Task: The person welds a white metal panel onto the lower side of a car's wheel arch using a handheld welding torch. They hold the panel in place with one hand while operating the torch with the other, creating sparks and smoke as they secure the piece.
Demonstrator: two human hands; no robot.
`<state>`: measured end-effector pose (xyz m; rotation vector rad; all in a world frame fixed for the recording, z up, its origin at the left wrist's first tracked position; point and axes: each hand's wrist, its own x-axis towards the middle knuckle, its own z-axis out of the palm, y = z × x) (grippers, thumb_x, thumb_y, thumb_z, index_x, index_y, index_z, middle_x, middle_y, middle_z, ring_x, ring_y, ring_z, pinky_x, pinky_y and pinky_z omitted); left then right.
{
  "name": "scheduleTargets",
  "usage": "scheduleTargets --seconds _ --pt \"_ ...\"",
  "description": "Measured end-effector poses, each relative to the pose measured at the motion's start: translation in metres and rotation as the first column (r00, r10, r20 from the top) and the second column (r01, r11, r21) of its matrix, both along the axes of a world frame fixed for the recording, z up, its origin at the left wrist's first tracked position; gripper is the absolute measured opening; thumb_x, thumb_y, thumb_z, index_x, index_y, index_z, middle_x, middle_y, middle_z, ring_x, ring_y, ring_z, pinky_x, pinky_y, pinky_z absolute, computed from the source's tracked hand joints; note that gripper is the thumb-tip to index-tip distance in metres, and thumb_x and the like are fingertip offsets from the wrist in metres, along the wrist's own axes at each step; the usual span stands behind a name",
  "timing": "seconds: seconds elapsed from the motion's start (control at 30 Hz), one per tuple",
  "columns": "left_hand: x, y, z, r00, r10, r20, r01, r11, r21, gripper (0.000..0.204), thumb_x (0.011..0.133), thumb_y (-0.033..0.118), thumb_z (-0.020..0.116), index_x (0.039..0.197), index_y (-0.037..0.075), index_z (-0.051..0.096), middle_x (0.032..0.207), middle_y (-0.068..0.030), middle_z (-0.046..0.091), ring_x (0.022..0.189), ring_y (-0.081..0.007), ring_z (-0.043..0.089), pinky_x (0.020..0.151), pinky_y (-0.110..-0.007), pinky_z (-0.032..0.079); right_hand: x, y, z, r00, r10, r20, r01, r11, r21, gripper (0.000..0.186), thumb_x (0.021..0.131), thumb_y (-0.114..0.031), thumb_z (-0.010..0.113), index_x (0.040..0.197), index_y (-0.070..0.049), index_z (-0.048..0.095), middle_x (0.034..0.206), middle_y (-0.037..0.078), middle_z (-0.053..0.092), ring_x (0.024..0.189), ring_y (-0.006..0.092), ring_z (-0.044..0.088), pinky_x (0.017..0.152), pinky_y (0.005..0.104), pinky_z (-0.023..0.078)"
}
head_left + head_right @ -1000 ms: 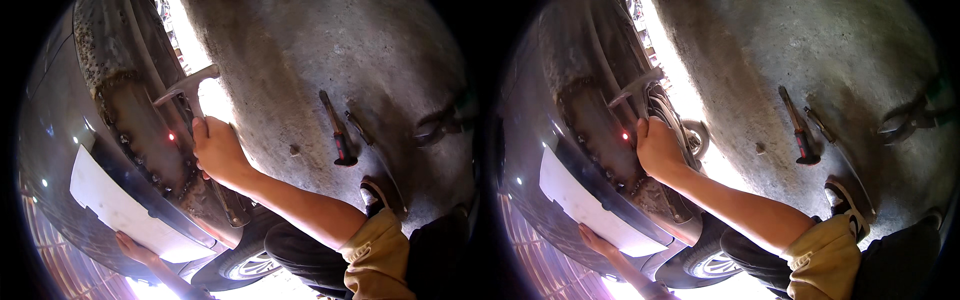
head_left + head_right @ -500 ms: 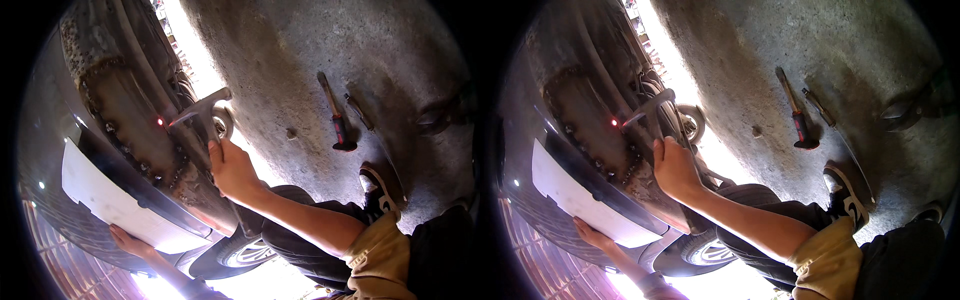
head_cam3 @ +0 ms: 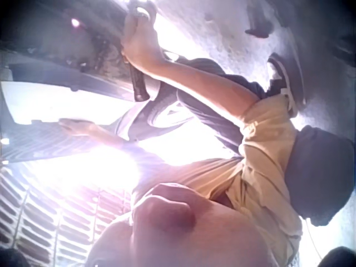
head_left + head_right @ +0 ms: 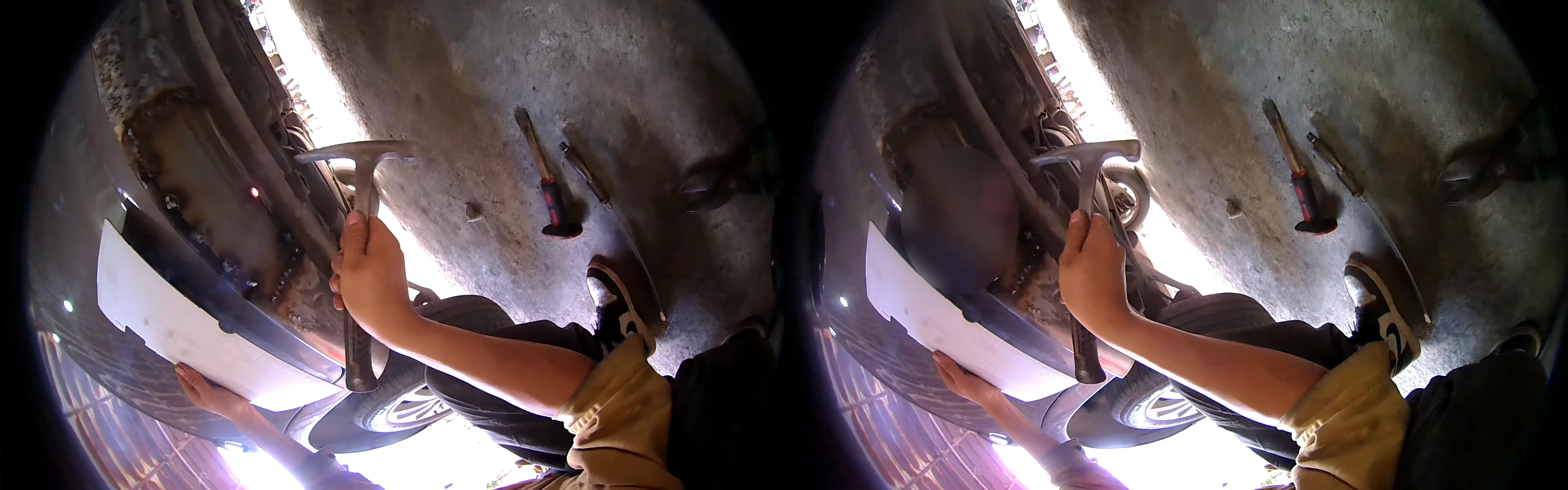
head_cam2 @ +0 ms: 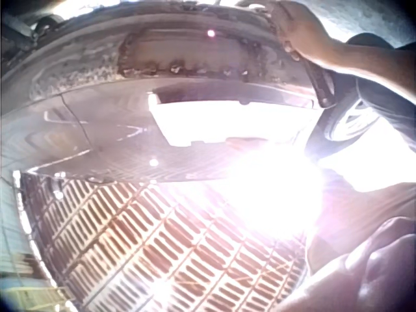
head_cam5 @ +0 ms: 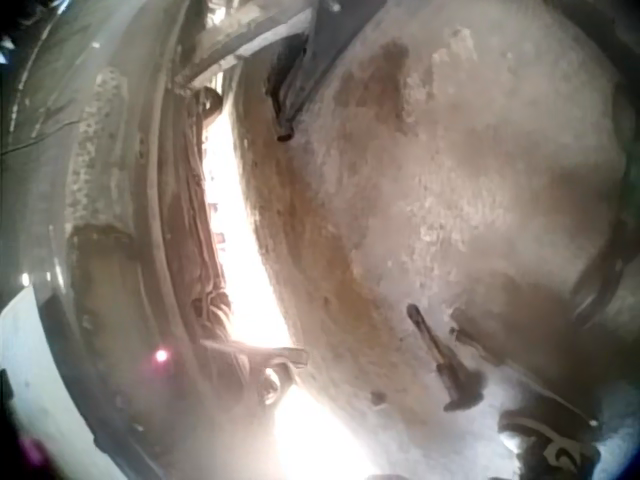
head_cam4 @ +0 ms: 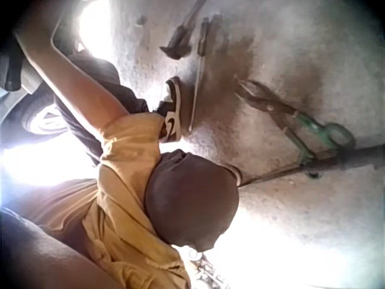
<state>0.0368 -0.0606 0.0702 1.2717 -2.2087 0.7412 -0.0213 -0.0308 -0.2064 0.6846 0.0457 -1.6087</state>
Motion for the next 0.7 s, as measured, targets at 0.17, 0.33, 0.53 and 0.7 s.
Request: scheduleTargets --seconds 0.17,0.33,0.53,0.7 --pt "0.004 -0.002 0.003 1.0 0.003 0.013 -0.002 0.999 -0.036 0.071 0.097 0.053 0.044 0.138 -0.005 0.044 0.132 -0.0214 0.051 0.111 -0.0289 0.058 0.088 -0.04 0.05 0.015 -0.01 0.0 0.914 -0.047 -0.403 0.068 0.997 0.038 0.032 0.101 -0.023 0.044 0.082 0.003 0.05 0.068 0.03 0.057 0.072 0.0501 0.059 0.061 0.0534 0.044" --pt "-0.001 0.0 0.0 1.0 0.024 -0.007 -0.024 0.999 -0.042 0.07 0.098 0.052 0.042 0.138 -0.005 0.043 0.133 -0.0216 0.05 0.113 -0.0285 0.057 0.09 -0.04 0.05 0.015 -0.01 0.012 0.957 -0.017 -0.29 0.066 0.985 0.158 0.032 0.101 -0.022 0.045 0.082 0.003 0.05 0.07 0.031 0.058 0.073 0.0507 0.058 0.061 0.0548 0.044" --pt "0.0 0.004 0.005 0.998 0.003 0.057 -0.003 1.0 -0.013 0.069 0.098 0.05 0.042 0.138 -0.006 0.043 0.134 -0.0232 0.049 0.114 -0.0286 0.056 0.092 -0.04 0.049 0.018 -0.011 0.006 0.943 -0.052 -0.328 0.086 0.992 0.088 0.032 0.101 -0.024 0.046 0.082 0.001 0.048 0.068 0.028 0.056 0.068 0.0468 0.057 0.057 0.0529 0.043" --pt "-0.001 -0.002 -0.007 0.999 -0.035 0.042 0.038 0.998 -0.059 0.062 0.098 0.049 0.042 0.13 -0.003 0.051 0.121 -0.0197 0.055 0.102 -0.0238 0.061 0.08 -0.038 0.052 0.009 -0.009 0.002 0.901 0.013 -0.433 -0.042 0.997 -0.059 0.035 0.103 -0.033 0.042 0.085 -0.004 0.045 0.059 0.005 0.048 0.044 0.0138 0.051 0.036 0.0322 0.041"
